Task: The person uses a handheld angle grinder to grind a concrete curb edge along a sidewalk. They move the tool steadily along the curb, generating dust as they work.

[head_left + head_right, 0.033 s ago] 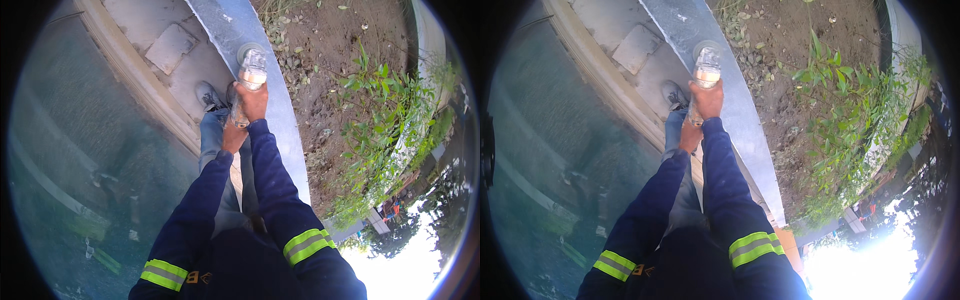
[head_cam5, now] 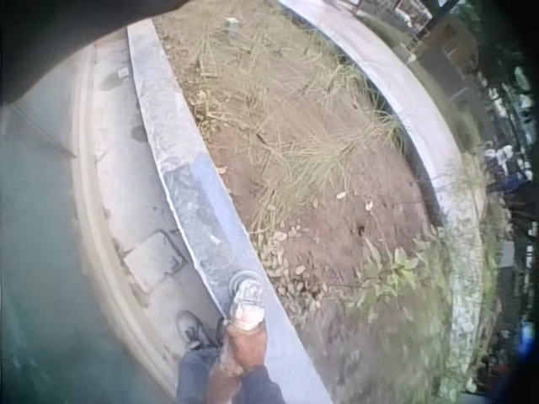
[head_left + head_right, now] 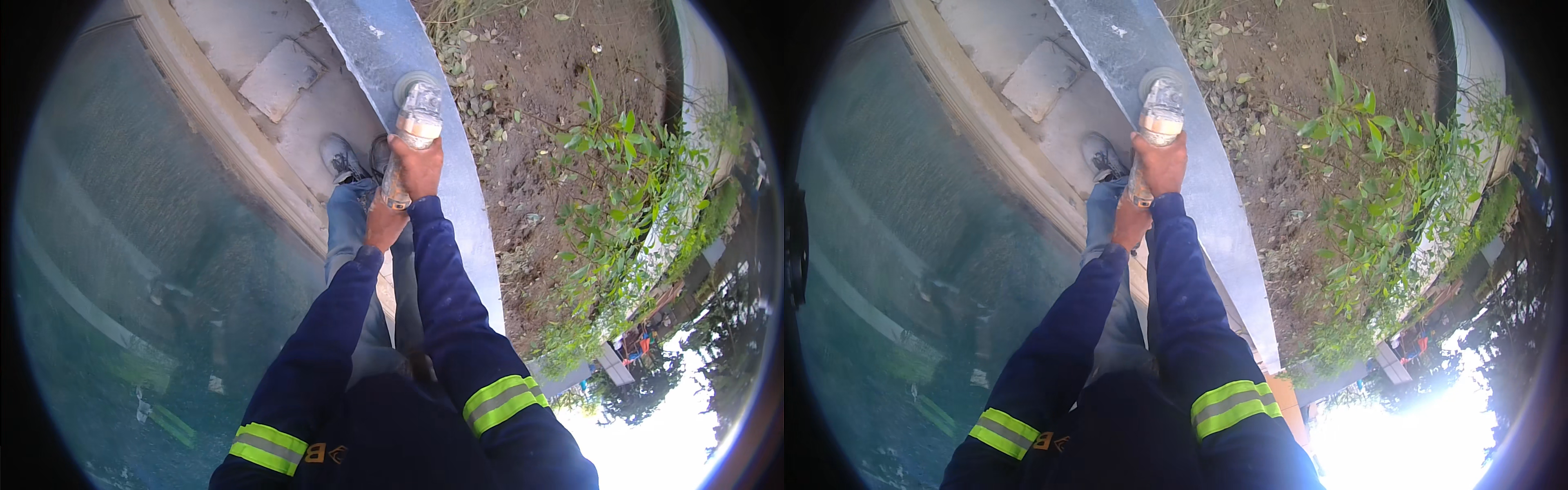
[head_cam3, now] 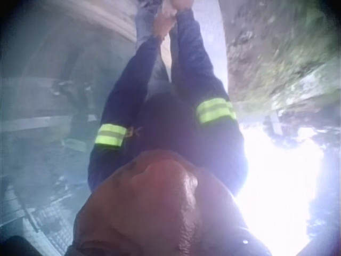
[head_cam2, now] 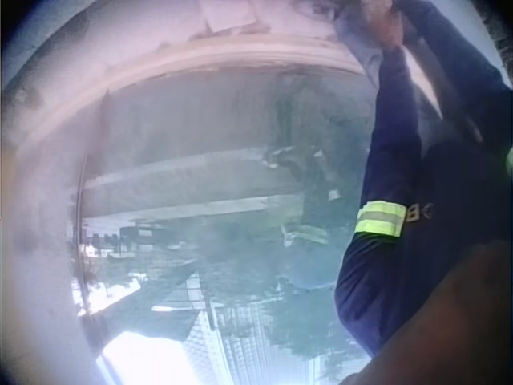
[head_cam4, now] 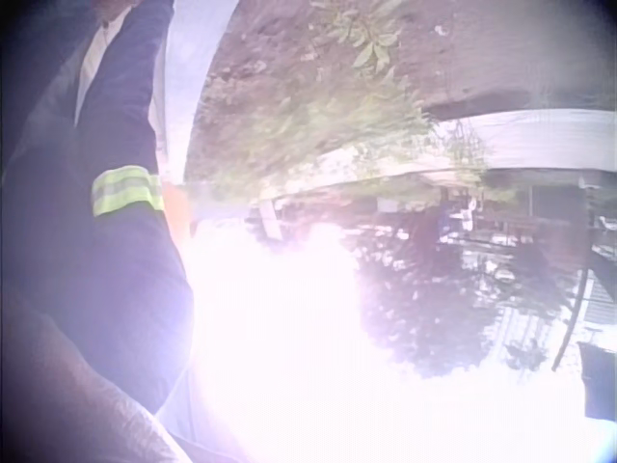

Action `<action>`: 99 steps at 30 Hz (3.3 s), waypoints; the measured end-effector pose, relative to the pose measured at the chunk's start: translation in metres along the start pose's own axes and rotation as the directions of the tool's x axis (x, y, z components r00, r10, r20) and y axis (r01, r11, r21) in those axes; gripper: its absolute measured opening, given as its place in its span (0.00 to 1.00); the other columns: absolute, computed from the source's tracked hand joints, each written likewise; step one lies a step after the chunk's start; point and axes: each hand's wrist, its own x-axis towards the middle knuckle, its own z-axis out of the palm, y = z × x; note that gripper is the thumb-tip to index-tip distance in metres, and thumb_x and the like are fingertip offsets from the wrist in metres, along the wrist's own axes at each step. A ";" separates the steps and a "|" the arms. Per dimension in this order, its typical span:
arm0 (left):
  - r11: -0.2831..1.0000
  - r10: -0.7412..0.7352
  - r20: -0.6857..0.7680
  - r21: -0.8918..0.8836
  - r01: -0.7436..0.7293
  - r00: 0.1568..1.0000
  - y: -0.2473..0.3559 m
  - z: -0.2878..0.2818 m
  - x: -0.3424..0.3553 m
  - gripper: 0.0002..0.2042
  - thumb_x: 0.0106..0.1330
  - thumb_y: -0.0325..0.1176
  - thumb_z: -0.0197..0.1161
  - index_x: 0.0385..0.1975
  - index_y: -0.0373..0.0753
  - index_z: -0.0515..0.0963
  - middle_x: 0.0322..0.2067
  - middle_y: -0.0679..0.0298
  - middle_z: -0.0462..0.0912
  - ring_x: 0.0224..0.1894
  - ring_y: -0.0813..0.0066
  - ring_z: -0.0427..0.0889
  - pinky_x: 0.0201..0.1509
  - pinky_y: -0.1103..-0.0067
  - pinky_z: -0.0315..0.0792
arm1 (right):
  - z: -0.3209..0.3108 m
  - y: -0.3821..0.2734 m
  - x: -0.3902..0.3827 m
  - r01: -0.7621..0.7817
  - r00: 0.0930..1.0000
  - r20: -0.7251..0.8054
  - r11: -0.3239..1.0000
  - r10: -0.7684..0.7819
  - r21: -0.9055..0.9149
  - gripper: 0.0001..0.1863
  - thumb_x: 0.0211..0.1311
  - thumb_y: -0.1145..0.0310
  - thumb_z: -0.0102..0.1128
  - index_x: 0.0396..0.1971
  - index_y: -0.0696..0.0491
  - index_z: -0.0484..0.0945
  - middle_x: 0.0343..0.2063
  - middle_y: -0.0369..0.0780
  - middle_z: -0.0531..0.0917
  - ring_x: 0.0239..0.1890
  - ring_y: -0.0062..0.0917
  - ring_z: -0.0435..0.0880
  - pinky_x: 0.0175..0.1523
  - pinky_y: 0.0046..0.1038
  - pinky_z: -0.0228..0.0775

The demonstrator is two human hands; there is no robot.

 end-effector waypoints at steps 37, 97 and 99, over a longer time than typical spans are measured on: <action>0.890 0.160 -0.329 -0.360 -0.280 0.931 0.008 0.083 0.012 0.35 0.57 0.38 0.82 0.59 0.29 0.71 0.51 0.42 0.86 0.57 0.43 0.86 0.58 0.59 0.80 | -0.011 -0.011 0.026 0.223 0.949 0.259 0.963 -0.179 -0.151 0.38 0.50 0.59 0.82 0.55 0.66 0.75 0.45 0.53 0.88 0.46 0.39 0.89 0.56 0.38 0.79; 0.749 -0.351 -0.371 0.440 0.495 0.860 -0.064 -0.033 -0.145 0.54 0.53 0.55 0.79 0.75 0.35 0.57 0.53 0.38 0.80 0.51 0.37 0.87 0.56 0.55 0.81 | -0.042 -0.024 0.058 0.383 0.870 0.439 0.867 -0.224 -0.318 0.36 0.50 0.61 0.82 0.55 0.65 0.77 0.47 0.46 0.88 0.45 0.30 0.87 0.56 0.32 0.78; 0.739 -0.325 -0.380 0.469 0.483 0.866 -0.064 -0.035 -0.143 0.51 0.54 0.54 0.78 0.74 0.35 0.59 0.52 0.39 0.80 0.49 0.39 0.88 0.55 0.57 0.81 | -0.047 -0.018 0.048 0.370 0.873 0.447 0.864 -0.197 -0.342 0.36 0.50 0.60 0.82 0.55 0.64 0.77 0.47 0.46 0.88 0.46 0.31 0.87 0.57 0.32 0.78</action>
